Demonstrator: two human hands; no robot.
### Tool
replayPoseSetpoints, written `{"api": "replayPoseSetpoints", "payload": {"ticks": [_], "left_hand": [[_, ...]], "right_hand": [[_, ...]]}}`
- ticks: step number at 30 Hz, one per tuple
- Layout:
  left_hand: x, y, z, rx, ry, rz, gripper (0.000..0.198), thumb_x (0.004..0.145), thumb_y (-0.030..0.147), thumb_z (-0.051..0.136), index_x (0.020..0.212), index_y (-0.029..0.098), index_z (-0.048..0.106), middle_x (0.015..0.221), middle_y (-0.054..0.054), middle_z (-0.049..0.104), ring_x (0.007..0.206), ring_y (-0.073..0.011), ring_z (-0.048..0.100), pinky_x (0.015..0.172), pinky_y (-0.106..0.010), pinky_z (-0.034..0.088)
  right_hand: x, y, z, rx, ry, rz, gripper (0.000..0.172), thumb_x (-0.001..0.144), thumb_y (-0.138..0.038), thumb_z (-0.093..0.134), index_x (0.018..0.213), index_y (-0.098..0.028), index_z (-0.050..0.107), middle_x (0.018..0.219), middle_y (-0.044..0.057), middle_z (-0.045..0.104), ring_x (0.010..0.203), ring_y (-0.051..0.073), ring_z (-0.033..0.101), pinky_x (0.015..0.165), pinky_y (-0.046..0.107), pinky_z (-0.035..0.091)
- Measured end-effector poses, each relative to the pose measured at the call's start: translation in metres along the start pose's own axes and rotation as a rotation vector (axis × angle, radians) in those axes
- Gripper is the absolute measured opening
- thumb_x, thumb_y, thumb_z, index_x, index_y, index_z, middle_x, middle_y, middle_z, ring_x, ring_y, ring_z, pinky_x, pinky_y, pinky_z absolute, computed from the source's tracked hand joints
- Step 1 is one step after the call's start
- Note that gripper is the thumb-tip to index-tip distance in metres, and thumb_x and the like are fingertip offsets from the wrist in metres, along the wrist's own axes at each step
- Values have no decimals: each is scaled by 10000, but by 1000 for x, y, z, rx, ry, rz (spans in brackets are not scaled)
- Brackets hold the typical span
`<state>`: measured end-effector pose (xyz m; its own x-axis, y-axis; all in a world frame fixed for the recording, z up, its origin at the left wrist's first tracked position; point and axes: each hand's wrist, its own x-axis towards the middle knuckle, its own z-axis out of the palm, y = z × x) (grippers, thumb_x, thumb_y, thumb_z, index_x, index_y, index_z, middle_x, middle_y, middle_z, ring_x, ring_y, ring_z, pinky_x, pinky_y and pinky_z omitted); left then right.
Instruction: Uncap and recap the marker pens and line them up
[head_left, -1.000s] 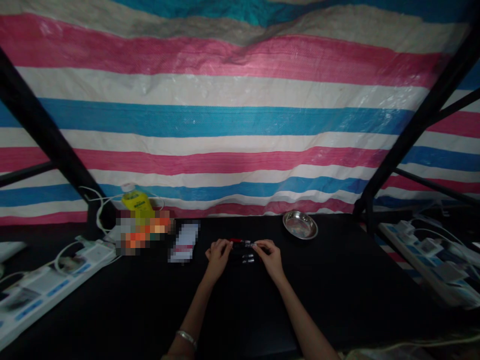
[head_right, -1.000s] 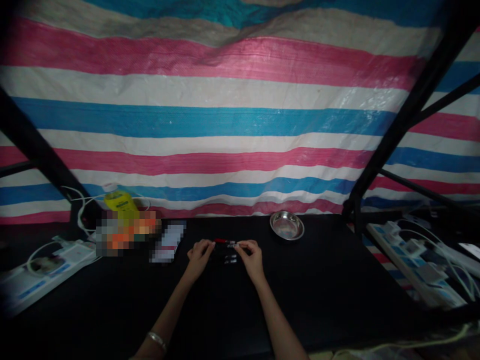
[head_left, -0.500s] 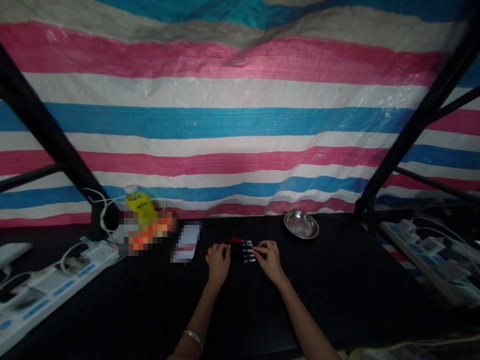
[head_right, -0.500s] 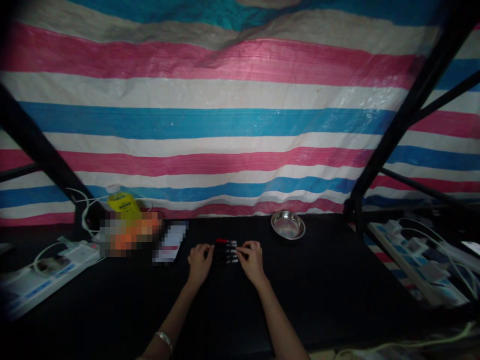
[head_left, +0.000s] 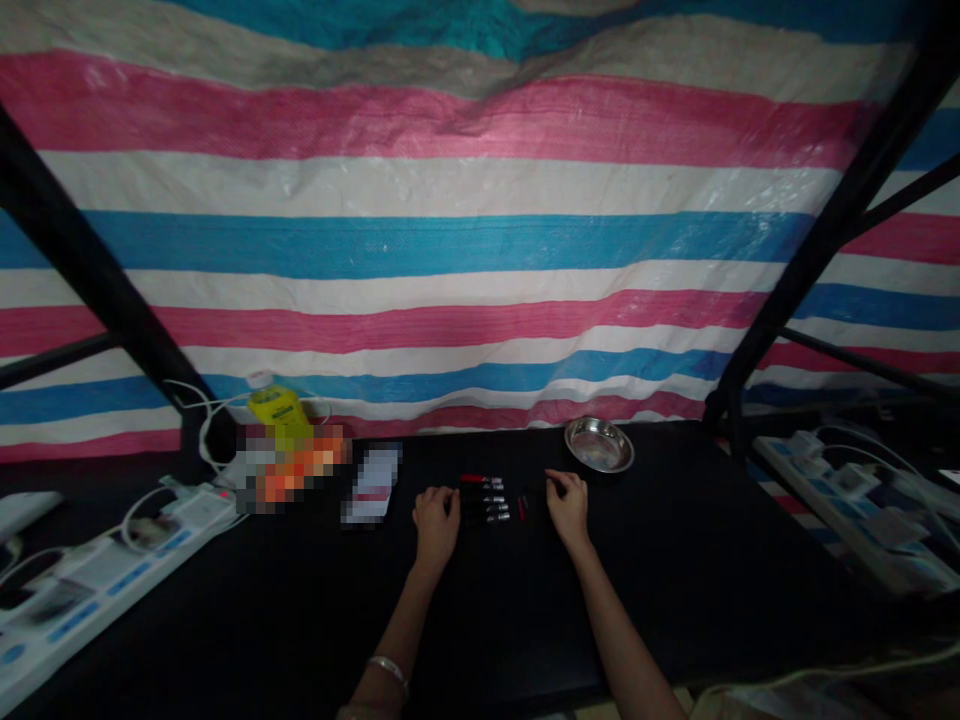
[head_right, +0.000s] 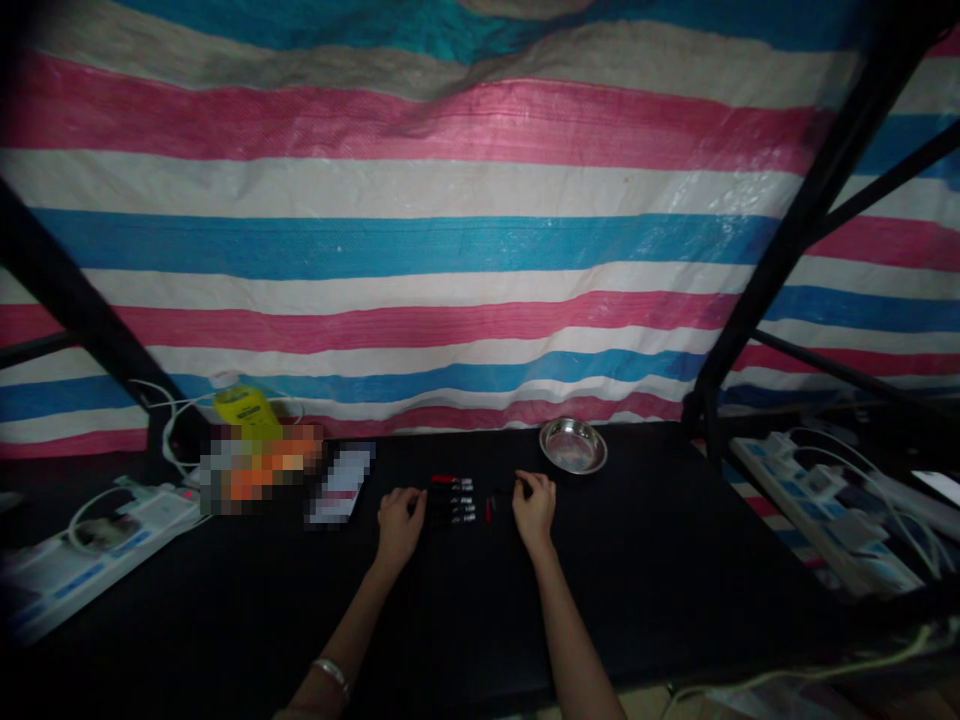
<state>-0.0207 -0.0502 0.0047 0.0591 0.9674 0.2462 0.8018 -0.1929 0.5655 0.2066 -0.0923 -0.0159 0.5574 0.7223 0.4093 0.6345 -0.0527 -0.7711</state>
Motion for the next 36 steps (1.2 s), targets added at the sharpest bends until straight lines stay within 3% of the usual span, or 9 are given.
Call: {"api": "replayPoseSetpoints", "payload": {"ticks": [5, 14, 25, 36], "left_hand": [[-1, -1, 1, 7, 22, 27, 254, 859, 292, 419, 757, 173, 619, 819, -68, 584, 827, -229, 511, 709, -324, 382], [-1, -3, 3, -17, 56, 62, 260, 850, 301, 410, 764, 177, 623, 817, -71, 584, 823, -228, 520, 713, -337, 401], [-2, 2, 0, -19, 50, 75, 261, 858, 291, 393, 781, 175, 614, 833, -74, 567, 838, -226, 517, 752, -355, 419], [-2, 0, 1, -8, 100, 100, 176, 825, 229, 438, 798, 165, 600, 816, -74, 554, 809, -217, 517, 767, -350, 430]], "right_hand": [[-1, -5, -4, -109, -127, 16, 235, 740, -288, 556, 910, -228, 706, 936, 76, 607, 904, 232, 512, 798, 335, 380], [-3, -16, -10, -169, -359, -102, 288, 754, -238, 565, 1013, -304, 674, 982, 52, 571, 947, 214, 492, 820, 319, 365], [-4, -12, -6, -132, -271, -152, 153, 772, -261, 566, 838, -259, 704, 887, 61, 609, 864, 225, 528, 746, 333, 396], [-2, -4, -2, -58, -229, -149, 171, 775, -182, 499, 831, -215, 657, 832, 47, 633, 824, 225, 537, 728, 334, 413]]}}
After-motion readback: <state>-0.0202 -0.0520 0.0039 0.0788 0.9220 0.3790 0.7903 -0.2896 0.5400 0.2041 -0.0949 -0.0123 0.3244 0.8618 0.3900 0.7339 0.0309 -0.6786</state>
